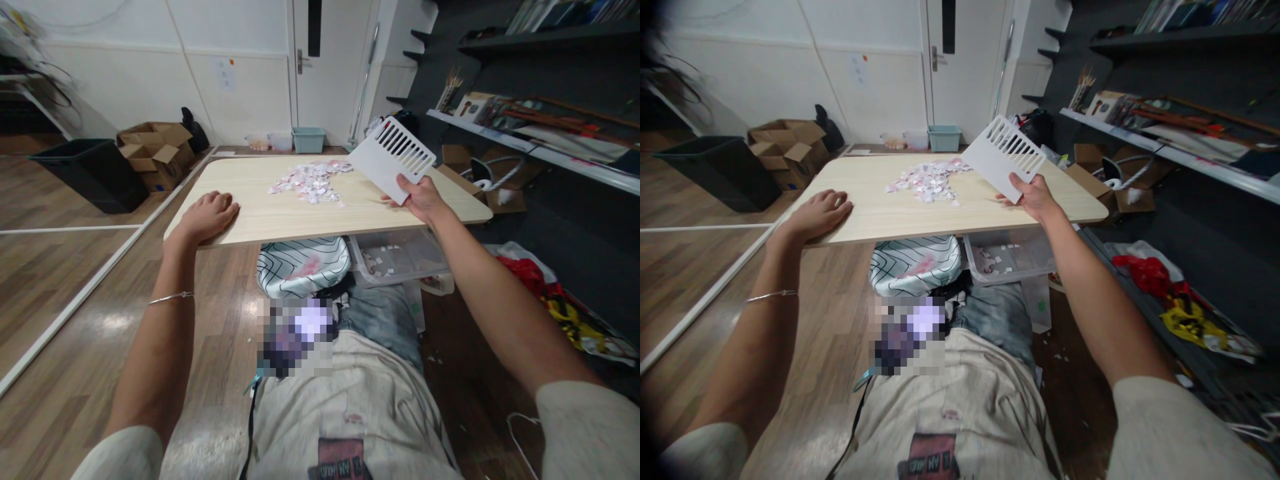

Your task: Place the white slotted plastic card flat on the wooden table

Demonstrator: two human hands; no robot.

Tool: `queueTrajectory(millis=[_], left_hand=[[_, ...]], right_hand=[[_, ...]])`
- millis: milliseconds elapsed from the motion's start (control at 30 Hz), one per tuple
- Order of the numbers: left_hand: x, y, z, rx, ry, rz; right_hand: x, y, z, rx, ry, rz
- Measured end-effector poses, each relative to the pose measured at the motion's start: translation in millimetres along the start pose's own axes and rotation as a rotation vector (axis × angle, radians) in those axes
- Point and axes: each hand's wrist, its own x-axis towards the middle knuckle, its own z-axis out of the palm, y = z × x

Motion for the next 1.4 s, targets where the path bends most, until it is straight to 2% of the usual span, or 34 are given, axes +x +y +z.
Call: queueTrajectory(millis=[400,833,1167,1400], left_hand=[[-0.7,0.3,-0.9,-0.027,0.009,0.007],[-0.2,-1.3,0.0,0.0,0.002,0.016],[1.2,-2.5,1.0,-0.01,-0.006,0.006],[2.0,-5.3,3.3,0.01,-0.003,0.026]], right_hand=[[3.1,7.2,-4.9,-0.003,-0.024,-0.005],[13.4,13.4,-7.8,-0.038,0.044,-0.017],[15.7,1.4,4.3,-0.055,0.093,0.009],[15.4,-1.3,-1.8,-0.114,0.134,0.039]])
